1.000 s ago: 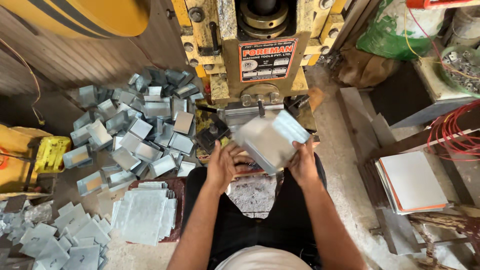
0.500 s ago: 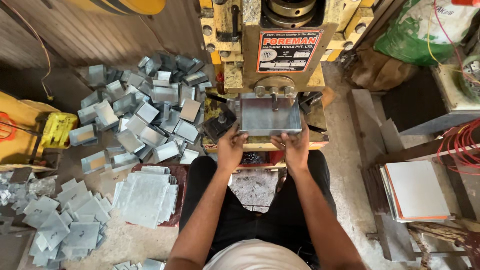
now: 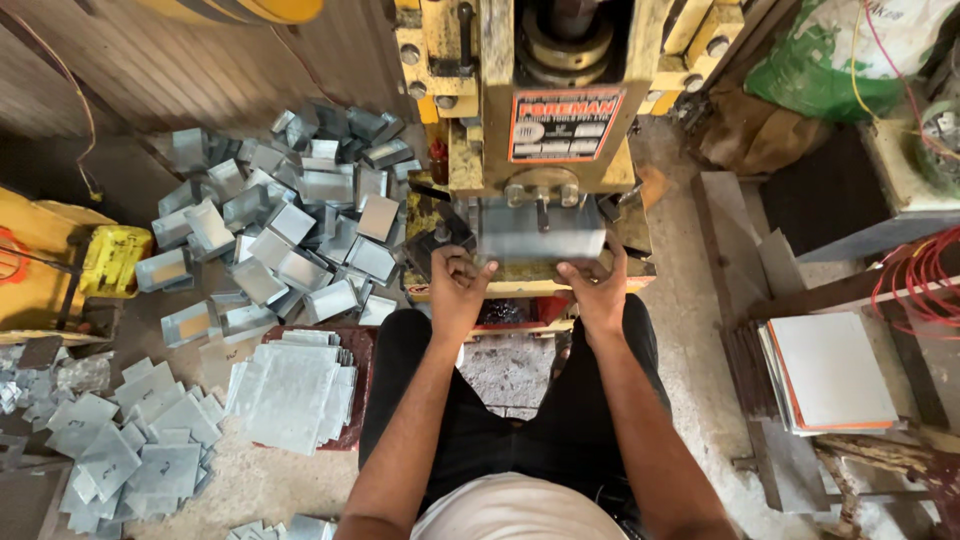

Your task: The person sits on the floor in a workshop and repeatedly places flat metal sheets into a hydraulic press machine. They align each sheet, operate the press to bend it, and then remove the finished piece to place it in a growing pile. The process is repeated continuously for multiple sheets.

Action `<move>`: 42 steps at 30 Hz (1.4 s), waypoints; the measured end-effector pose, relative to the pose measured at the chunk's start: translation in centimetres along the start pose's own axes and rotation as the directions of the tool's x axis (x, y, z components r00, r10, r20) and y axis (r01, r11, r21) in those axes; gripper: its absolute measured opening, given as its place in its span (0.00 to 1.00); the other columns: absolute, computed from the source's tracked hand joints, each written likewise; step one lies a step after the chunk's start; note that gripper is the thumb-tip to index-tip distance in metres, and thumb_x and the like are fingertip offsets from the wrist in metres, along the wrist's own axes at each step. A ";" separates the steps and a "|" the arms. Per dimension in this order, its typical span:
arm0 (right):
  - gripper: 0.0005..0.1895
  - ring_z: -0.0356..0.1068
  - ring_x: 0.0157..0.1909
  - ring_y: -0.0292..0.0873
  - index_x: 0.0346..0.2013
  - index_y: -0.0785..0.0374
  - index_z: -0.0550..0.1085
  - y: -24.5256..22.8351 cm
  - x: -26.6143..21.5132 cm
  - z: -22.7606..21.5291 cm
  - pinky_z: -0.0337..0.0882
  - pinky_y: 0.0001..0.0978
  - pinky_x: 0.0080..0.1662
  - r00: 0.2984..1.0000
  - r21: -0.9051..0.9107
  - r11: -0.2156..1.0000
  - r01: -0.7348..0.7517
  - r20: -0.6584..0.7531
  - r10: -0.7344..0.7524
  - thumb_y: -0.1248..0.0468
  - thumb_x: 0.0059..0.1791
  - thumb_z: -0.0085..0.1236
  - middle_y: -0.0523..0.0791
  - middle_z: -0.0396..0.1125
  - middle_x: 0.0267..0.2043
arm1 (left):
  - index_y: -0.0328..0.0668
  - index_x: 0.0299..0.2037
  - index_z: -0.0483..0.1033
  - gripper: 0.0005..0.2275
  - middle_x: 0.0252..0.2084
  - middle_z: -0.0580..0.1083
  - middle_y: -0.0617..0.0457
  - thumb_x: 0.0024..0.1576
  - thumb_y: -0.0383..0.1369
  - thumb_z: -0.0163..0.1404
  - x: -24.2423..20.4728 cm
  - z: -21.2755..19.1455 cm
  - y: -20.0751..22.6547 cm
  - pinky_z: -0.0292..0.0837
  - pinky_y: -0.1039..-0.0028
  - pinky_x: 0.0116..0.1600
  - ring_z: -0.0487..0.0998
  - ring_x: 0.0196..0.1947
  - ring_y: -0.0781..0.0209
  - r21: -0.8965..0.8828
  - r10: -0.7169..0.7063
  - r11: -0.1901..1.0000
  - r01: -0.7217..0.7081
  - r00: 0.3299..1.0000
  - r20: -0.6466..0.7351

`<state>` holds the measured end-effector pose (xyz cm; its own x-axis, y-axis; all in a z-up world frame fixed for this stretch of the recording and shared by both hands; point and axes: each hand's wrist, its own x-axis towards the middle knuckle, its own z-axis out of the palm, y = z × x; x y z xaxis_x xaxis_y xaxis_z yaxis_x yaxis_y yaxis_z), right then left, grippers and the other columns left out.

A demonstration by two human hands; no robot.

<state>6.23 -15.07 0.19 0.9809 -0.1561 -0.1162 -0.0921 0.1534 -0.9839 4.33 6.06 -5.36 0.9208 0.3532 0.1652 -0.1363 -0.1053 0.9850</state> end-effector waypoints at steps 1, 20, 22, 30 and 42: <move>0.47 0.75 0.41 0.46 0.71 0.55 0.50 -0.2 -0.1 0.1 0.80 0.36 0.36 0.999 -0.003 0.999 0.035 0.012 -0.035 0.75 0.43 0.64 0.53 0.70 0.47 | 0.29 0.63 0.63 0.26 0.39 0.75 0.41 0.60 0.25 0.64 0.2 -0.2 0.6 0.70 0.78 0.40 0.72 0.34 0.66 0.008 -0.016 1.000 0.016 1.000 0.004; 0.21 0.58 0.18 0.39 0.57 0.62 0.61 4.2 -2.9 -3.8 0.57 0.30 0.19 0.995 0.109 0.992 0.064 -0.088 -0.054 0.54 0.57 0.53 0.47 0.63 0.33 | 0.35 0.46 0.76 0.20 0.31 0.78 0.49 0.67 0.48 0.46 -6.3 -5.5 1.4 0.72 0.75 0.31 0.76 0.26 0.65 -0.041 -0.436 0.864 0.502 0.786 0.439; 0.23 0.57 0.18 0.38 0.57 0.64 0.61 3.0 -5.3 -3.2 0.57 0.29 0.19 0.979 0.014 0.981 0.192 0.070 -0.193 0.56 0.55 0.56 0.49 0.61 0.30 | 0.30 0.44 0.74 0.22 0.25 0.75 0.45 0.71 0.48 0.44 -7.2 -7.1 0.6 0.67 0.73 0.26 0.72 0.19 0.62 0.040 -0.490 0.849 0.527 0.758 0.431; 0.41 0.75 0.55 0.47 0.72 0.70 0.57 -2.8 -10.5 4.1 0.78 0.36 0.51 0.591 0.021 0.968 0.249 0.789 -0.169 0.52 0.51 0.61 0.55 0.71 0.57 | 0.39 0.44 0.78 0.07 0.24 0.69 0.56 0.64 0.33 0.51 -8.5 -16.4 -3.4 0.53 0.75 0.20 0.62 0.16 0.67 -0.202 -0.603 0.760 0.617 0.786 0.133; 0.18 0.76 0.51 0.43 0.57 0.72 0.72 1.4 -11.1 4.5 0.77 0.36 0.51 0.601 -0.219 0.976 -0.012 0.778 0.182 0.66 0.54 0.53 0.51 0.75 0.51 | 0.36 0.71 0.56 0.32 0.67 0.66 0.40 0.58 0.37 0.56 -6.2 -30.4 -10.3 0.67 0.62 0.66 0.69 0.65 0.48 -0.088 -0.331 0.913 0.398 0.597 -0.731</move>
<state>-3.97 -8.72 0.75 0.7062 0.6934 -0.1429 -0.1392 -0.0620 -0.9883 -11.05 33.22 -15.05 0.3275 0.9252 -0.1915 0.2103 0.1262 0.9695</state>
